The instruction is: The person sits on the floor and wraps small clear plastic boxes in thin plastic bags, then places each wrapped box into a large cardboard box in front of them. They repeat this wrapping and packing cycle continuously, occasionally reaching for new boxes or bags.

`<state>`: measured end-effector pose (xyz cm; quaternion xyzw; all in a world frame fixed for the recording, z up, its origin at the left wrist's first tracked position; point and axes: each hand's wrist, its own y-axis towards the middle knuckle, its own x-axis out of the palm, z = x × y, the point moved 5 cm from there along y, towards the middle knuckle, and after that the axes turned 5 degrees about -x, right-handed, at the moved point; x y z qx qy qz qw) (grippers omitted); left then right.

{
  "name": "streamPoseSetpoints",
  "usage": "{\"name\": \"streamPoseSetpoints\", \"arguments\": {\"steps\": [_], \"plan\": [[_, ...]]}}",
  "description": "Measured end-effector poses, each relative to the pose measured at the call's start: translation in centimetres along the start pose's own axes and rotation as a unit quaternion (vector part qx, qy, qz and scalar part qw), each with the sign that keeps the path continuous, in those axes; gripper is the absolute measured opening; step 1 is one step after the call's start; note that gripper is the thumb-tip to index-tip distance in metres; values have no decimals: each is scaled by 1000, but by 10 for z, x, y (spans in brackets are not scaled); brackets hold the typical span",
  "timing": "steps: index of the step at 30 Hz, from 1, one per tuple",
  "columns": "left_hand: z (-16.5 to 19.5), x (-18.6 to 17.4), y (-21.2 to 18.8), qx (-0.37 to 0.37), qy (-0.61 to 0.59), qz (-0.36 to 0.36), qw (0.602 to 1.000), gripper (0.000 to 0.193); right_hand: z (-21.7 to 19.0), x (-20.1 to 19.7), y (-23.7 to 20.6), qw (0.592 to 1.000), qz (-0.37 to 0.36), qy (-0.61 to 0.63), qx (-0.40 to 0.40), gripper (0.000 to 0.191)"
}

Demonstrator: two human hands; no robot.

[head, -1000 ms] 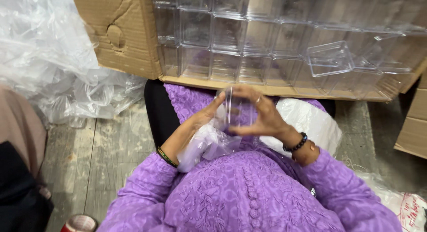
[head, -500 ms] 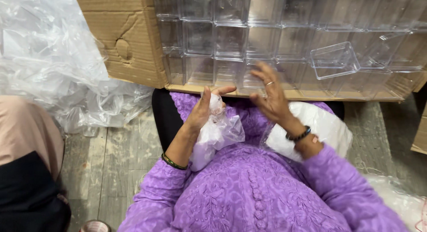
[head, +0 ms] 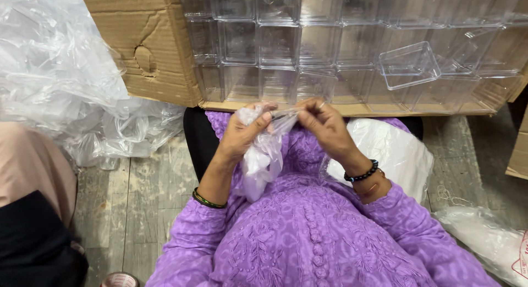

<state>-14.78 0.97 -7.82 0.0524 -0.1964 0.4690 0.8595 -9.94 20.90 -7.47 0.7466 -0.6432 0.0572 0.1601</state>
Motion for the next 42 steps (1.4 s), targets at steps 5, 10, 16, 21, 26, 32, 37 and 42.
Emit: {"name": "streamPoseSetpoints", "arguments": {"steps": [5, 10, 16, 21, 26, 32, 37, 42], "plan": [[-19, -14, -1, -7, -5, 3, 1000, 28, 8, 10, -2, 997, -45, 62, 6, 14], [-12, -36, -34, -140, -37, -140, 979, 26, 5, -30, -31, 975, -54, 180, 116, 18], [-14, -34, -37, -169, -114, -245, 948, 16, 10, -52, -55, 980, -48, -116, 154, 20], [-59, -18, 81, 67, 169, 6, 983, 11, 12, -87, -22, 869, 270, -401, -104, 17], [-100, -14, 137, 127, 130, 185, 966, 18, 75, -130, 5, 916, 318, -246, -12, 26], [-136, -12, 125, -48, -15, 116, 992, 28, 77, -135, 7, 964, 263, 31, -5, 15], [-126, -24, 117, -53, -138, 72, 986, 30, 59, -95, -1, 943, 284, 132, 114, 23], [-122, -21, 107, -117, -136, -79, 981, 37, 47, -78, 17, 978, 207, -29, 0, 31]]}}
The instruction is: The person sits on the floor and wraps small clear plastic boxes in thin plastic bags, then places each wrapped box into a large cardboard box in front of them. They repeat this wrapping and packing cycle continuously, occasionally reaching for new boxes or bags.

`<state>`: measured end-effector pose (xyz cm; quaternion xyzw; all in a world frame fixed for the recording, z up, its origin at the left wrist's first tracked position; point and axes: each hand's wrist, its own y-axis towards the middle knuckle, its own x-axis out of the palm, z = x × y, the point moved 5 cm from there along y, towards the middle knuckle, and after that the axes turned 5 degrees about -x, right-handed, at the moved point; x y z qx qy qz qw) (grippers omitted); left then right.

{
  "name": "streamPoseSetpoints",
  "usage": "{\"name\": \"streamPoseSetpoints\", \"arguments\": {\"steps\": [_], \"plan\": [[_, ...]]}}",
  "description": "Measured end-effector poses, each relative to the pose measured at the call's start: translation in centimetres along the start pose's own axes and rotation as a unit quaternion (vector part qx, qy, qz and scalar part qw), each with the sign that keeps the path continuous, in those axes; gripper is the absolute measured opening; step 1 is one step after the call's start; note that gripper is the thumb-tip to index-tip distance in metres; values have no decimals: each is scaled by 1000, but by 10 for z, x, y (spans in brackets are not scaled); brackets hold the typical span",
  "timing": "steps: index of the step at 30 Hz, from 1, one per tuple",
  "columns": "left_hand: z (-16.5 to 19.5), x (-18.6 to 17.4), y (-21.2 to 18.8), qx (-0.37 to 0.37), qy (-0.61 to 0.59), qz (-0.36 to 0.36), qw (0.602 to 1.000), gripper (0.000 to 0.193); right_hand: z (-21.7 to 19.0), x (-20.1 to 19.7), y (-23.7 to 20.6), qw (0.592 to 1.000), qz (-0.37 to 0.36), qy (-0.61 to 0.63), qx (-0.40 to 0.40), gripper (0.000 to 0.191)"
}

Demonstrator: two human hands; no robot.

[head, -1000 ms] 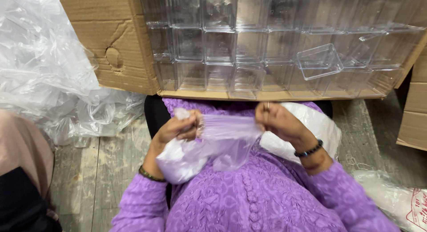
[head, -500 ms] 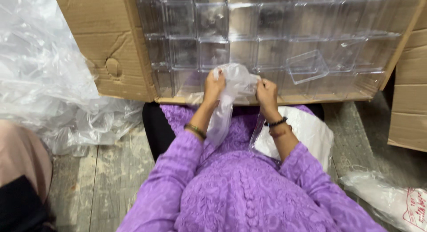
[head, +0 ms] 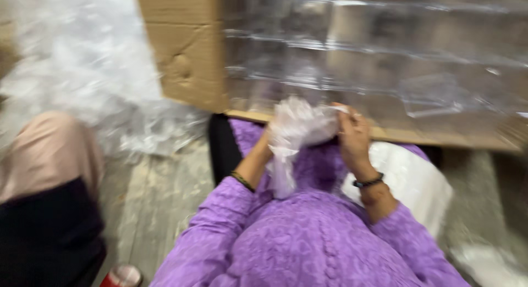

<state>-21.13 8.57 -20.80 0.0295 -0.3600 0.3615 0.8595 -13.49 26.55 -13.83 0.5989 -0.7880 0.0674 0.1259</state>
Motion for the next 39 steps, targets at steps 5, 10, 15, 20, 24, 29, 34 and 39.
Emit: {"name": "streamPoseSetpoints", "arguments": {"steps": [5, 10, 15, 20, 24, 29, 34, 39], "plan": [[-26, 16, -48, -109, 107, -162, 975, 47, 32, 42, 29, 968, -91, 204, 112, 15], [20, -21, -104, 54, 85, -28, 995, 48, 57, 100, 52, 971, -115, 174, 118, 4], [107, -87, -139, 173, 65, 196, 963, 46, 82, 145, 76, 980, -159, 101, 68, 15], [170, -83, -134, 294, 153, 331, 884, 46, 67, 162, 84, 980, -163, -76, -85, 15], [186, -39, -126, 311, 230, 268, 882, 47, 8, 172, 69, 843, -116, -328, -411, 20], [159, -36, -127, 270, 85, 313, 907, 55, 2, 181, 72, 831, -125, -398, -368, 13], [106, -79, -124, 80, -173, 286, 939, 56, 42, 189, 71, 908, -112, -282, -290, 23], [106, -95, -128, 189, -156, 191, 950, 41, 41, 196, 59, 991, -86, 46, -87, 19]]}}
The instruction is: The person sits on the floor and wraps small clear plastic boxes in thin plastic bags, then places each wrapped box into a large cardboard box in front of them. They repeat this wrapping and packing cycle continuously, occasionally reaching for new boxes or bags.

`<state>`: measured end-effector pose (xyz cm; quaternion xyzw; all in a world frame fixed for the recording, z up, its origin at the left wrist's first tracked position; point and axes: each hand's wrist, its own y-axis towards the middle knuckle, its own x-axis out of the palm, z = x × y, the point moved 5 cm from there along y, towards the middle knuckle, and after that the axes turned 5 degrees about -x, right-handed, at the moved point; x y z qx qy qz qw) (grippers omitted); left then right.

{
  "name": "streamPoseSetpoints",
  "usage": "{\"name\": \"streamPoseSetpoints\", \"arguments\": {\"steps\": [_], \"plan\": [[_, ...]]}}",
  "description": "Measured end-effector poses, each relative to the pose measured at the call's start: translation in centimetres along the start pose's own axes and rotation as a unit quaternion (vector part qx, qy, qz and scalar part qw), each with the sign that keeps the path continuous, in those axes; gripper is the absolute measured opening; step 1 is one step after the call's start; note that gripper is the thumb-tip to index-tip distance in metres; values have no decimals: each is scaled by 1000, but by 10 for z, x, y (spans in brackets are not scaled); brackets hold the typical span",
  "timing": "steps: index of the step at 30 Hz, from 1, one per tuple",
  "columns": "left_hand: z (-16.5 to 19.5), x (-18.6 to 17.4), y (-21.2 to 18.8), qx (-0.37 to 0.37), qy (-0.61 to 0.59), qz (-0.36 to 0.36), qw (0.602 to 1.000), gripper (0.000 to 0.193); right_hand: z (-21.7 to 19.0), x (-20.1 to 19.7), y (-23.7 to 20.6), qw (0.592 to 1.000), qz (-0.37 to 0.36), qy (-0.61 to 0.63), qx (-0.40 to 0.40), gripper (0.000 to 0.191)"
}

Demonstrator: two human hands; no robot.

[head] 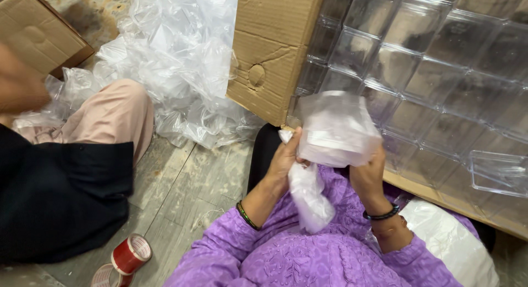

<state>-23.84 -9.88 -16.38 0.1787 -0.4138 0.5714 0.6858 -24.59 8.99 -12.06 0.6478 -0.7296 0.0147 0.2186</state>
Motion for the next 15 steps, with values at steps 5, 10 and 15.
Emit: {"name": "streamPoseSetpoints", "arguments": {"steps": [5, 10, 15], "plan": [[-12, -9, 2, -17, 144, 36, 989, 33, -57, 26, -35, 978, -135, 136, 76, 10], [-17, -1, -13, -55, 207, -70, 974, 40, -58, 39, -39, 963, -213, 120, 110, 11], [24, 10, -59, -9, 184, -299, 936, 57, 0, 65, 5, 973, -205, 19, 107, 20]]}}
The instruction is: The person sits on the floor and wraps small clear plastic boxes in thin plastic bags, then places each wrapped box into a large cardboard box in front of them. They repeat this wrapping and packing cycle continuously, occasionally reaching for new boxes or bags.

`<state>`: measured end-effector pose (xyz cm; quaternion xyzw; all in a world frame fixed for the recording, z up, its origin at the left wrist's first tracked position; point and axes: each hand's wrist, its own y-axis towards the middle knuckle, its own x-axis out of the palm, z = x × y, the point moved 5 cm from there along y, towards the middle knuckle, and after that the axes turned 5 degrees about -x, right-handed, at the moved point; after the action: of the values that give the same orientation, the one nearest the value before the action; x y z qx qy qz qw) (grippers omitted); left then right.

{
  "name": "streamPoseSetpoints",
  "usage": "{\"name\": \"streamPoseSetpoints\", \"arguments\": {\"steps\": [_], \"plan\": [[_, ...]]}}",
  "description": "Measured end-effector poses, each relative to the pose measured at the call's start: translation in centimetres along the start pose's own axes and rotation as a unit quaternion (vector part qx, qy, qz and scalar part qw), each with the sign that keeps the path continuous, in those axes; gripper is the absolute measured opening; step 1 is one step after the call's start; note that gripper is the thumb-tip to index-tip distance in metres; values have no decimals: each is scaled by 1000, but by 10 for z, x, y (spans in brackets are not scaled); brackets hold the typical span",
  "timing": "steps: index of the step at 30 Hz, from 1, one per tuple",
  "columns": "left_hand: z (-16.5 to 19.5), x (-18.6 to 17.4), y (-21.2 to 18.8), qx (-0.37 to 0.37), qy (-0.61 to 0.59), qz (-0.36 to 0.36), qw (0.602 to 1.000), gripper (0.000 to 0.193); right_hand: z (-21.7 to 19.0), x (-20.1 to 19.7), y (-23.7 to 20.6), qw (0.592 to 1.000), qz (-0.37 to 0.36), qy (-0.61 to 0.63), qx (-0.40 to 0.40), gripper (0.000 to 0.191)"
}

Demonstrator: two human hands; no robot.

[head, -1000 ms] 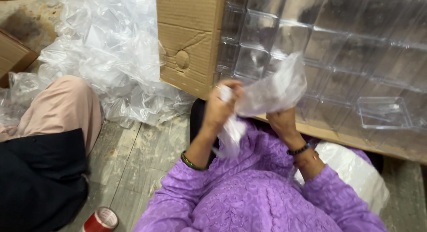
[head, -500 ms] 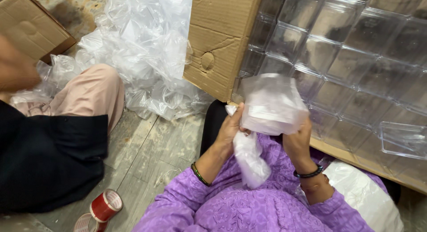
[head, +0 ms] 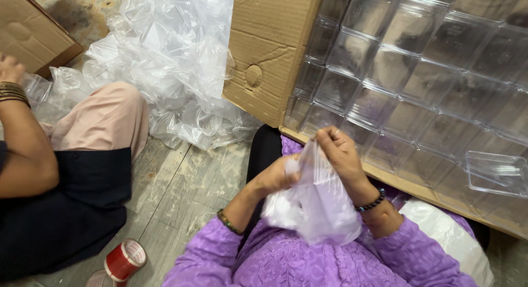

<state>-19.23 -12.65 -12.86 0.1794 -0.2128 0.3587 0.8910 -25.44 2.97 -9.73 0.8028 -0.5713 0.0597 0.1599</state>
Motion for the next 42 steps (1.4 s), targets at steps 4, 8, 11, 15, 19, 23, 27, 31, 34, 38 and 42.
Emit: {"name": "streamPoseSetpoints", "arguments": {"steps": [4, 8, 11, 15, 19, 23, 27, 31, 34, 38, 42], "plan": [[0, -13, -16, -64, 317, 49, 945, 47, 21, 23, 34, 997, -23, -74, 12, 14], [24, -88, -16, -24, 183, 182, 966, 25, 18, 23, 59, 992, -19, -127, 15, 14], [95, -189, -33, 44, 133, 433, 890, 23, 10, -3, 60, 991, 10, -135, 18, 17], [233, -266, -32, 215, 266, 540, 769, 21, 12, -60, 37, 970, 103, -208, 73, 17], [340, -316, 28, 344, 397, 487, 698, 27, 26, -112, 4, 955, 203, -198, 88, 18], [359, -366, 71, 263, 537, 496, 629, 28, 46, -139, -18, 935, 257, -233, 78, 19], [321, -370, 86, 147, 688, 491, 514, 26, 49, -146, -29, 931, 235, -264, 91, 19], [281, -351, 78, 66, 736, 489, 463, 35, 28, -154, -33, 926, 217, -299, 82, 18], [261, -305, 57, 118, 710, 504, 477, 31, -16, -180, -35, 882, 219, -416, 25, 18], [187, -217, 47, -34, 483, 470, 738, 39, -89, -229, -38, 848, 303, -431, -54, 19], [70, -79, 136, 52, 227, 406, 884, 25, -129, -221, -46, 892, 269, -346, -110, 29]]}}
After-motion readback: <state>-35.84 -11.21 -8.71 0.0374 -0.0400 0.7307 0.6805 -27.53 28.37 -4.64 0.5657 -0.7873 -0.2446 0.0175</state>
